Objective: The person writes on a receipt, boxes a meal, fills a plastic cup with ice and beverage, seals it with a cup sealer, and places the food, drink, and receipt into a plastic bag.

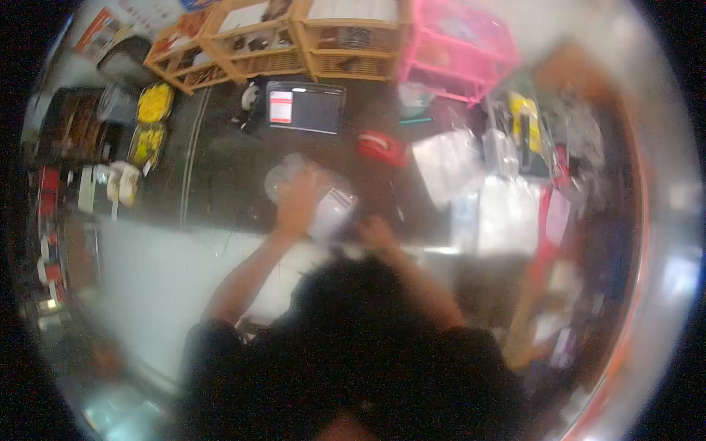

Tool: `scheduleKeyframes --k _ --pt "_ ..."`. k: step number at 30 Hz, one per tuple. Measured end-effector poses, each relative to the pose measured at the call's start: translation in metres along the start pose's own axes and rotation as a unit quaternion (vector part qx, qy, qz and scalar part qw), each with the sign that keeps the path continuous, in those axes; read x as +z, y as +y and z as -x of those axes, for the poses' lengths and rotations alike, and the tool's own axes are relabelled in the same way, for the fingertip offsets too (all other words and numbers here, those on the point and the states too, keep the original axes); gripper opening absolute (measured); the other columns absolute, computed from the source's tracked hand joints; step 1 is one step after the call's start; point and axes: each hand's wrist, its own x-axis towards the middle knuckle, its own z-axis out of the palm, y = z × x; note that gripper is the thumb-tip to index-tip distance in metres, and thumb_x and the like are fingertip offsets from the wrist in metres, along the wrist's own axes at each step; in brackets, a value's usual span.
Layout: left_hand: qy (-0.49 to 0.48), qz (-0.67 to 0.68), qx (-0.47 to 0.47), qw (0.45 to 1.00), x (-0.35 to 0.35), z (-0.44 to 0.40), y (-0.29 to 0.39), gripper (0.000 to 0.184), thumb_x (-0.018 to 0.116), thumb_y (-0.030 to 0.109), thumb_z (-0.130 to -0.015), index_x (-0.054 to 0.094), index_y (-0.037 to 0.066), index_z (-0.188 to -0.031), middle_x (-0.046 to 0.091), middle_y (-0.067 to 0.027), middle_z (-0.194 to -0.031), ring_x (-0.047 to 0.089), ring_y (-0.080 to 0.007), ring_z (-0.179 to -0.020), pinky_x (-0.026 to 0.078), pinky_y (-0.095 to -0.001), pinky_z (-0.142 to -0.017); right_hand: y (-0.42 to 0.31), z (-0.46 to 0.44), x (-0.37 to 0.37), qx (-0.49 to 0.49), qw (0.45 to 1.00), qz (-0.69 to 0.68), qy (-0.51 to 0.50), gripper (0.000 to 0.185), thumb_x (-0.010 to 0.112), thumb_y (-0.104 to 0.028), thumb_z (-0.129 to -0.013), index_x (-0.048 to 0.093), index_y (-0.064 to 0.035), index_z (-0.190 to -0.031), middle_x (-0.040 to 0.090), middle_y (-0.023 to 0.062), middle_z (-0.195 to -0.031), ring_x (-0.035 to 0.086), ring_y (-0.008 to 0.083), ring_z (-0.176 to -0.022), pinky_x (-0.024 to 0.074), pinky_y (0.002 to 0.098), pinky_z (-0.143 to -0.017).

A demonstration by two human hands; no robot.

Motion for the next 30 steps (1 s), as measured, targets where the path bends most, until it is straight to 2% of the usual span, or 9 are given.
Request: scheduleKeyframes --k 5,8,16,21,23,24,26,28,30 --pt "-0.223 -0.003 0.075 0.972 0.031 -0.029 -0.053 0.021 0.055 0.021 -0.087 0.072 0.013 -0.097 0.065 -0.0114 -0.118 0.054 -0.0267 -0.122 0.026 -0.0564 -0.112 0.005 0.001 0.016 -0.026 0.999 -0.008 -0.038 0.049 0.063 -0.05 -0.086 0.074 -0.0034 -0.096 0.072 0.0147 -0.085 0.068 0.0311 -0.08 0.0532 0.0436 -0.078" --pt "-0.138 0.252 0.132 0.949 0.014 -0.036 -0.062 0.016 0.055 0.015 -0.088 0.061 0.001 -0.086 0.063 -0.0223 -0.09 0.06 -0.0427 -0.086 0.046 -0.0502 -0.071 0.022 -0.014 0.03 -0.038 0.998 0.055 0.006 0.058 0.059 -0.057 -0.086 0.072 -0.0008 -0.093 0.068 0.0212 -0.098 0.065 0.0362 -0.094 0.0511 0.0482 -0.081" --pt "-0.206 0.586 0.104 0.777 -0.084 -0.042 0.012 0.038 0.058 0.001 -0.085 0.029 0.011 -0.063 0.031 0.0061 -0.062 0.029 -0.0063 -0.057 0.025 -0.0261 -0.049 0.038 0.045 -0.021 -0.099 0.903 -0.379 -0.177 0.044 0.072 -0.041 -0.083 0.068 -0.0013 -0.102 0.07 0.0086 -0.094 0.066 0.0183 -0.087 0.0537 0.036 -0.079" --pt "-0.308 0.675 0.184 0.645 -0.151 -0.046 0.096 0.039 0.058 0.0 -0.085 0.028 0.014 -0.064 0.033 0.0063 -0.063 0.03 -0.0051 -0.057 0.025 -0.0243 -0.05 0.067 0.114 -0.046 -0.165 0.911 -0.342 -0.163 0.035 0.066 -0.025 -0.087 0.066 0.0033 -0.108 0.07 0.0099 -0.098 0.066 0.0176 -0.091 0.0534 0.0361 -0.086" --pt "-0.343 0.7 0.213 0.589 -0.158 -0.05 0.141 0.038 0.058 0.0 -0.085 0.029 0.015 -0.065 0.033 0.0065 -0.063 0.03 -0.0045 -0.057 0.025 -0.0236 -0.05 0.1 0.143 -0.04 -0.174 0.762 -0.6 -0.169 0.033 0.06 -0.025 -0.091 0.062 -0.0041 -0.117 0.066 0.0042 -0.099 0.062 0.0197 -0.087 0.0515 0.0371 -0.079" --pt "-0.331 0.717 0.146 0.596 -0.169 -0.052 0.173 0.037 0.059 0.0 -0.085 0.031 0.015 -0.067 0.033 0.0066 -0.064 0.031 -0.004 -0.057 0.026 -0.0232 -0.05 0.129 0.148 -0.056 -0.208 0.88 -0.422 -0.062 0.039 0.058 -0.03 -0.095 0.057 -0.0045 -0.124 0.064 0.008 -0.112 0.06 0.0209 -0.101 0.0503 0.0402 -0.087" --pt "-0.271 0.674 0.149 0.671 -0.192 -0.056 0.228 0.034 0.06 0.001 -0.085 0.033 0.015 -0.07 0.032 0.0071 -0.067 0.033 -0.0028 -0.059 0.028 -0.0219 -0.052 0.147 0.209 -0.073 -0.08 0.726 -0.651 0.206 0.049 0.058 -0.036 -0.096 0.051 -0.0055 -0.132 0.055 0.0123 -0.131 0.052 0.0216 -0.118 0.0453 0.045 -0.097" --pt "-0.292 0.693 0.133 0.646 -0.182 -0.053 0.278 0.034 0.06 0.001 -0.086 0.033 0.014 -0.07 0.033 0.007 -0.067 0.033 -0.0029 -0.06 0.028 -0.0215 -0.053 0.171 0.266 -0.12 -0.18 0.585 -0.761 0.214 0.061 0.057 -0.048 -0.093 0.039 -0.0183 -0.144 0.042 0.0059 -0.146 0.037 0.027 -0.134 0.0377 0.0539 -0.102" --pt "-0.309 0.684 0.142 0.645 -0.162 -0.044 0.325 0.035 0.061 0.002 -0.087 0.033 0.014 -0.07 0.033 0.007 -0.067 0.032 -0.0028 -0.061 0.028 -0.021 -0.053 0.144 0.351 -0.168 -0.071 0.72 -0.599 0.343 0.073 0.064 -0.043 -0.09 0.03 -0.0162 -0.15 0.047 0.0087 -0.141 0.042 0.0263 -0.13 0.0376 0.0483 -0.104"
